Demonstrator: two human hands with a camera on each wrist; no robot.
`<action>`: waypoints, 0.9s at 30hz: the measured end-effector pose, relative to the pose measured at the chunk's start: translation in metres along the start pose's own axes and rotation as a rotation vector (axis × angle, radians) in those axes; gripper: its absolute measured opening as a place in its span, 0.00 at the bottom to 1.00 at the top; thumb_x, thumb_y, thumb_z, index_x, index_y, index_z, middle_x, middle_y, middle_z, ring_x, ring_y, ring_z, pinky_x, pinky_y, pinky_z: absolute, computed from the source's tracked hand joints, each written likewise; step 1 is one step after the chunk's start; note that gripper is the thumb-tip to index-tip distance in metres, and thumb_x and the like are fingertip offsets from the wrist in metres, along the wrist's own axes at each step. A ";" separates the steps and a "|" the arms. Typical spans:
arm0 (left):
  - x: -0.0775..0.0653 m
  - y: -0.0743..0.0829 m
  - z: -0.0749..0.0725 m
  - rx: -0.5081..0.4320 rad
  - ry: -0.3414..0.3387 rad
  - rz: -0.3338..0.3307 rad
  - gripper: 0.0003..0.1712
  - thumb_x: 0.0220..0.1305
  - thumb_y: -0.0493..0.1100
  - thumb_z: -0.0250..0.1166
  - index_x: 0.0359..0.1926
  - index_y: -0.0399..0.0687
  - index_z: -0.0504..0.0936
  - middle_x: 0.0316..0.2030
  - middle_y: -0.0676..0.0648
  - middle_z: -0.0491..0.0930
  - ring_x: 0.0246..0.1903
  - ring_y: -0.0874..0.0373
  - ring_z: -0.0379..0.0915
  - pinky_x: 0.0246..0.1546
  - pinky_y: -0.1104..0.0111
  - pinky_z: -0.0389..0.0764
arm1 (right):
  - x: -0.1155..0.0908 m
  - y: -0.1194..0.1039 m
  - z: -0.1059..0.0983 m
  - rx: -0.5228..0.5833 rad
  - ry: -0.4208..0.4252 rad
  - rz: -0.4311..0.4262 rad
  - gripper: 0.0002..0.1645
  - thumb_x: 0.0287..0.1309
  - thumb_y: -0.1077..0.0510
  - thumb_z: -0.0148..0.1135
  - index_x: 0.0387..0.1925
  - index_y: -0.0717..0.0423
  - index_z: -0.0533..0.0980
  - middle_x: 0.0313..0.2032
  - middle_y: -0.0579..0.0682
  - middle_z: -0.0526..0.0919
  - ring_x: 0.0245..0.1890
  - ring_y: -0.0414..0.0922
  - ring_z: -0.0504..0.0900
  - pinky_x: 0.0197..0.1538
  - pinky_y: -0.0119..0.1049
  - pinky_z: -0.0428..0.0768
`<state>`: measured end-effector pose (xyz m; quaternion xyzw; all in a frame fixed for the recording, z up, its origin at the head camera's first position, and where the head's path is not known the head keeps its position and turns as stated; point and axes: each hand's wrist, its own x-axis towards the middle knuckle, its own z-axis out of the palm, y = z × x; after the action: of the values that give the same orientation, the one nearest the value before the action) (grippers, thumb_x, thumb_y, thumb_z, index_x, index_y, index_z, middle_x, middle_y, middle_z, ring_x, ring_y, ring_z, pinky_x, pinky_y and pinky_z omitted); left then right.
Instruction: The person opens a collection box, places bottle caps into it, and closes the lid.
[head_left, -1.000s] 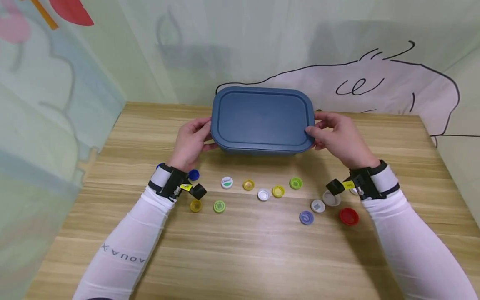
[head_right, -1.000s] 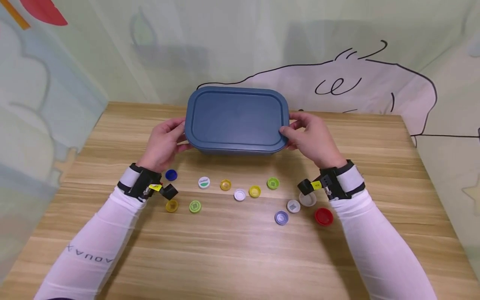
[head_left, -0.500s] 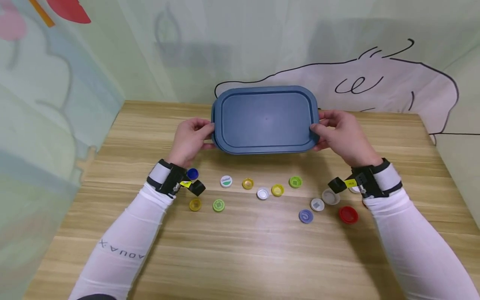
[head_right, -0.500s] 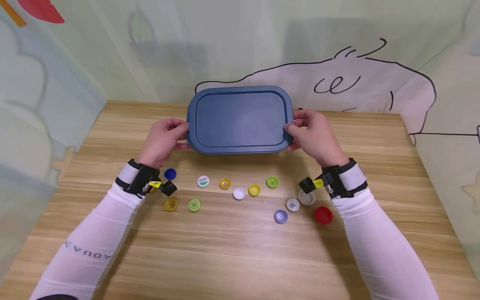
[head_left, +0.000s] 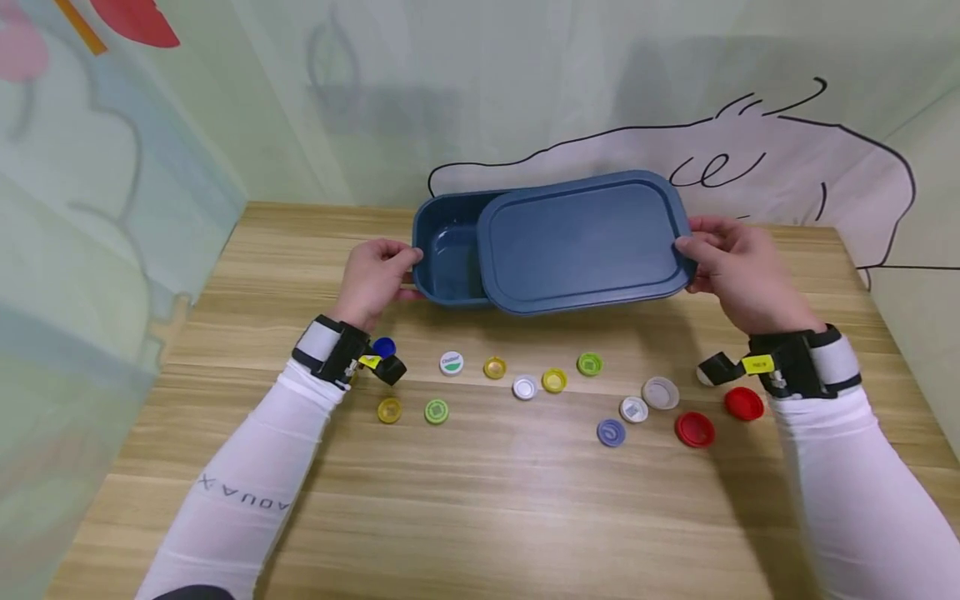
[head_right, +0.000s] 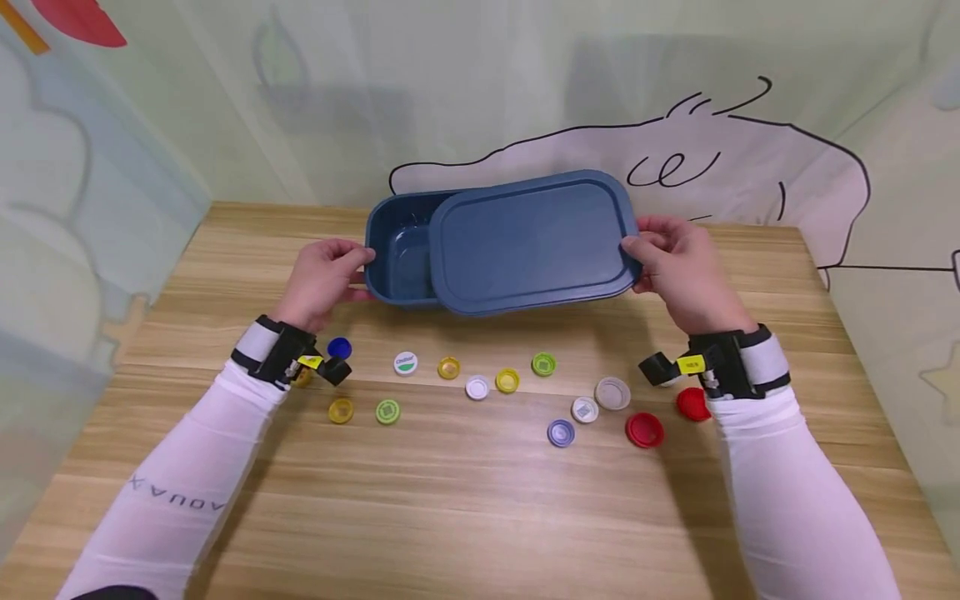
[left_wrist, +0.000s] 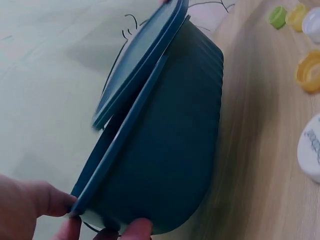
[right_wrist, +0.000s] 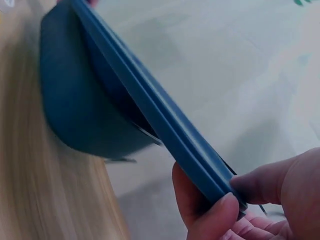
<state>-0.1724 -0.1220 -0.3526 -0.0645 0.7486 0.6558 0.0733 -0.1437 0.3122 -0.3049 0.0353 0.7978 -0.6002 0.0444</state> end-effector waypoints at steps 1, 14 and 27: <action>0.001 -0.001 0.000 -0.003 0.000 -0.005 0.17 0.79 0.41 0.62 0.57 0.29 0.80 0.44 0.40 0.79 0.35 0.57 0.85 0.44 0.57 0.89 | -0.001 0.001 -0.007 0.045 0.012 0.003 0.22 0.78 0.54 0.61 0.65 0.57 0.68 0.41 0.48 0.84 0.30 0.41 0.85 0.35 0.27 0.84; 0.013 -0.010 0.000 0.037 -0.007 -0.050 0.17 0.79 0.40 0.62 0.56 0.29 0.80 0.44 0.40 0.79 0.34 0.55 0.85 0.40 0.59 0.90 | -0.014 0.026 -0.092 0.219 0.241 0.150 0.43 0.70 0.47 0.67 0.80 0.54 0.63 0.48 0.43 0.80 0.31 0.38 0.84 0.37 0.25 0.84; 0.020 -0.012 0.001 0.063 -0.029 -0.072 0.18 0.78 0.39 0.63 0.57 0.26 0.80 0.42 0.41 0.79 0.32 0.57 0.83 0.38 0.59 0.90 | -0.009 0.082 -0.128 -0.242 0.244 0.359 0.35 0.79 0.40 0.51 0.79 0.49 0.61 0.52 0.47 0.68 0.37 0.38 0.75 0.40 0.26 0.81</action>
<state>-0.1900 -0.1222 -0.3685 -0.0794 0.7649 0.6297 0.1096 -0.1294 0.4581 -0.3469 0.2433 0.8443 -0.4739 0.0578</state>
